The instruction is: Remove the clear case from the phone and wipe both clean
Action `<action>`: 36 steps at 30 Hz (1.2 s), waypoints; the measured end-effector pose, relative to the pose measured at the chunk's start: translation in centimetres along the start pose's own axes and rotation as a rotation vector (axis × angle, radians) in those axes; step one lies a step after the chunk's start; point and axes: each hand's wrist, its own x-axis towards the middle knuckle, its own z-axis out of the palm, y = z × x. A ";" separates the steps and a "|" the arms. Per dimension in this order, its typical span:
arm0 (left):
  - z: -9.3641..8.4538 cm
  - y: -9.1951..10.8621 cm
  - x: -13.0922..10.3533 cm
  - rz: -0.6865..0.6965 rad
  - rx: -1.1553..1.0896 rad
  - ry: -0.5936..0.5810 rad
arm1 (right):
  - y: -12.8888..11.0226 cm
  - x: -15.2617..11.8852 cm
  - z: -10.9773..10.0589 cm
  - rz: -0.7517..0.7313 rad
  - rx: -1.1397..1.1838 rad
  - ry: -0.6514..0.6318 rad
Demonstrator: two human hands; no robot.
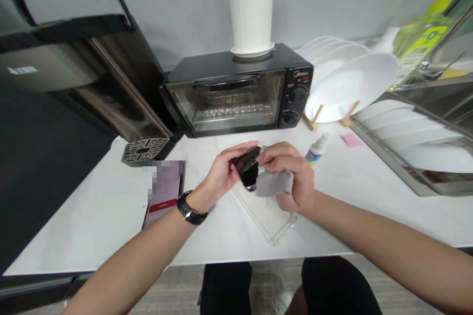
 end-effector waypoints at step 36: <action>-0.8 -1.2 0.2 0.585 0.365 0.271 | 1.2 0.2 -1.2 -0.055 -0.332 -0.295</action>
